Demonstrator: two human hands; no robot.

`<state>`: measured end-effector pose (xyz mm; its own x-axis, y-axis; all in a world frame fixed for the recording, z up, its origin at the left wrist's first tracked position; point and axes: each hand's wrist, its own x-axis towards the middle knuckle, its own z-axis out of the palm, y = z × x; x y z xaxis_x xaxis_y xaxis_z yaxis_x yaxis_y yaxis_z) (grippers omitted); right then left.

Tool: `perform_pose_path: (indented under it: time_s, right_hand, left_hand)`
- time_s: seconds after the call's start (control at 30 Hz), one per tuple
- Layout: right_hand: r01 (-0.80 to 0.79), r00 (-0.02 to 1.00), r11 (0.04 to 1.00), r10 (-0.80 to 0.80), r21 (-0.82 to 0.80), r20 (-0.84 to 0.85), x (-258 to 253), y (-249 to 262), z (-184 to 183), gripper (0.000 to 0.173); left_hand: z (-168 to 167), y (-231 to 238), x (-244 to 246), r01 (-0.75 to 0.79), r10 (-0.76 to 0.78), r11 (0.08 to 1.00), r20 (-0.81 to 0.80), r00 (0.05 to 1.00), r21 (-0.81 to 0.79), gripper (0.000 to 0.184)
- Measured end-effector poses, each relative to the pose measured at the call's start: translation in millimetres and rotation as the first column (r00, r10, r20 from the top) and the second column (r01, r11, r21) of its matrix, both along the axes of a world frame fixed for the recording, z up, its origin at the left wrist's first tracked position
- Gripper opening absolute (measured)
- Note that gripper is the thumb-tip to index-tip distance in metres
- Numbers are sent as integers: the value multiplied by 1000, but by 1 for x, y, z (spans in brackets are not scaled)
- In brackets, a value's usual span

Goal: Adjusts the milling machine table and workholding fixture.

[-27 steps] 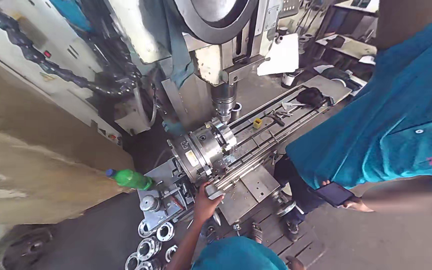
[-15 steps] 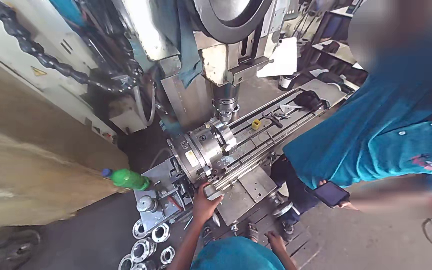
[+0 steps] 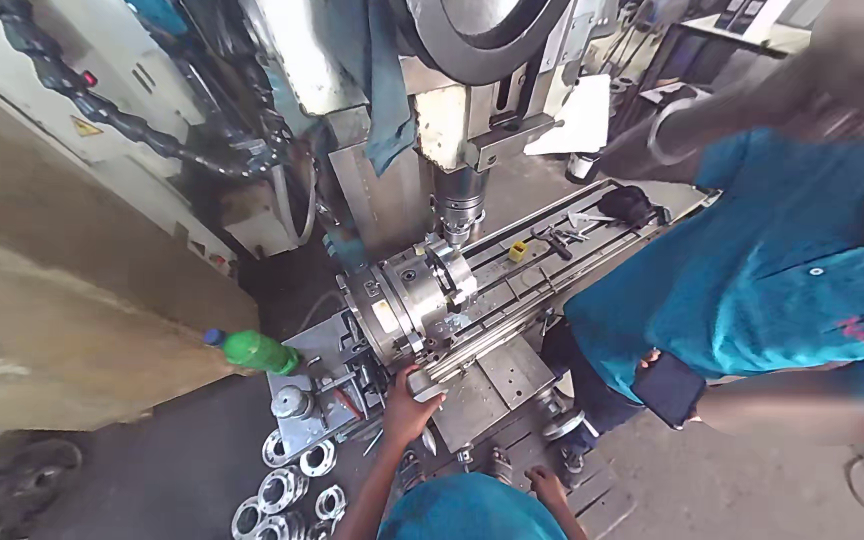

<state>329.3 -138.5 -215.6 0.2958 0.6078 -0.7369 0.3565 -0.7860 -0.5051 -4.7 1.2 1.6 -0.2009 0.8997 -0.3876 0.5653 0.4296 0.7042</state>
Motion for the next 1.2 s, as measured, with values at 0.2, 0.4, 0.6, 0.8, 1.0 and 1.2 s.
perform_pose_path:
  time_s: [0.2, 0.4, 0.6, 0.8, 1.0, 1.2]
  right_hand:
    - [-44, 999, 999, 44, -12, 8, 2, 2, 0, 27]
    - [-35, 999, 999, 35, -27, -12, 3, 5, 4, 27]
    - [-11, 1000, 1000, 10, -24, -24, 2, 5, 3, 26]
    - [-33, 999, 999, 32, -31, -16, 1, 8, 3, 26]
    - [-34, 999, 999, 33, -31, -29, 1, 8, 2, 26]
    - [-54, 999, 998, 54, -14, -1, 1, 8, 0, 29]
  left_hand:
    - [-1, 0, 0, 3, -3, 1000, 1, 1000, 21, 98]
    - [-1, 0, 0, -4, 3, 999, 15, 1000, 44, 98]
    - [-1, 0, 1, -11, 10, 999, 22, 1000, 47, 96]
    - [-1, 1, 0, -7, 6, 999, 17, 1000, 41, 96]
    - [-3, -1, -1, -12, 11, 999, 14, 1000, 32, 97]
    - [-2, -1, 0, -8, 9, 1000, -12, 1000, 17, 97]
